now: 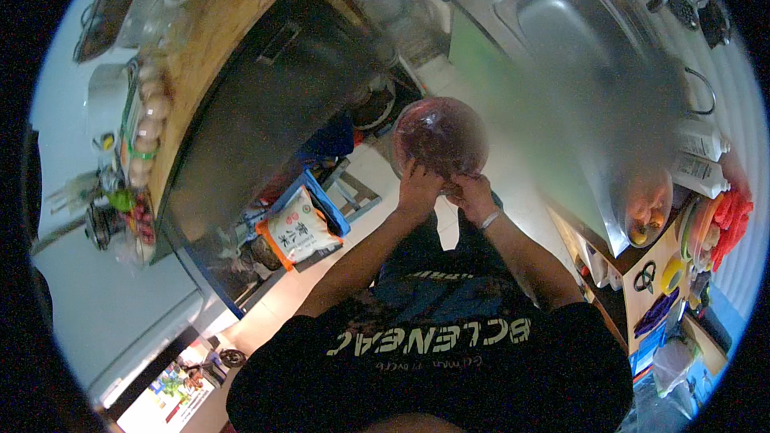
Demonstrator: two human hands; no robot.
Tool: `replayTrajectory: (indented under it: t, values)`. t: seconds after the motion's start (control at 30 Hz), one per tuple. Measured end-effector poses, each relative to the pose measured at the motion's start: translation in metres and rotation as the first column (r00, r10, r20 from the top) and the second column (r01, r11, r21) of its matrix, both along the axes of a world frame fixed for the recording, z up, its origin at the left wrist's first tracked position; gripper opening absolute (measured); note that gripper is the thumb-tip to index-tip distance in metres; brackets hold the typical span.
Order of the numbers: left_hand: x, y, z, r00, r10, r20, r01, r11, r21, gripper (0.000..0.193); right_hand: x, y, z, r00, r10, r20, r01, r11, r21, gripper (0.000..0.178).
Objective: The person places a bowl into a cabinet, then picks up and folds a red packet. They wash a purple cloth at the sink, wring it out, and wipe a wooden countertop. The person then handles a small white object and places it into a container on a shelf.
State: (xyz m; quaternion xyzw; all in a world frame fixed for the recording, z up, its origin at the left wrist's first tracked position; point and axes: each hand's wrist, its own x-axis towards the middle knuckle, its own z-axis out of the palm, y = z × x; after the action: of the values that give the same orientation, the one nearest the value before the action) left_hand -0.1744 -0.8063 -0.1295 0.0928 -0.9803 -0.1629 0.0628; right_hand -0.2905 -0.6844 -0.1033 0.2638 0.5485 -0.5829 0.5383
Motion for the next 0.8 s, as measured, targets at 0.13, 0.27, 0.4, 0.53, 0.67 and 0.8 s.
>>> replayTrajectory:
  t: [0.13,0.27,0.4,0.53,0.67,0.8]
  values:
    - [-0.019,-0.031,-0.011,0.952,-0.120,0.280,0.115,0.993,0.034,0.024,0.003,-0.027,-0.043,0.986,-0.165,-0.030,0.165,0.986,0.025,0.016]
    - [-0.024,-0.049,-0.001,0.944,-0.006,0.330,0.016,0.999,-0.029,0.053,-0.018,-0.056,-0.093,0.964,-0.059,-0.258,0.107,0.978,0.180,0.026]
    - [0.015,-0.068,-0.012,0.834,0.103,0.543,-0.190,0.976,0.106,0.058,-0.060,-0.094,-0.169,0.943,0.091,-0.319,-0.020,0.976,0.219,0.037]
    - [0.069,-0.065,-0.022,0.776,0.257,0.576,-0.352,0.934,0.059,0.051,-0.107,-0.104,-0.351,0.085,0.739,-0.668,-0.296,0.659,0.692,0.009]
    - [0.116,-0.027,-0.048,0.696,0.391,0.602,-0.520,0.853,0.047,0.046,-0.135,-0.193,-0.366,0.697,0.188,-0.692,0.108,0.927,0.360,0.017]
    - [0.122,-0.018,-0.046,0.699,0.398,0.594,-0.559,0.822,0.107,0.047,-0.176,-0.192,-0.459,0.322,0.697,-0.641,-0.133,0.703,0.698,0.017]
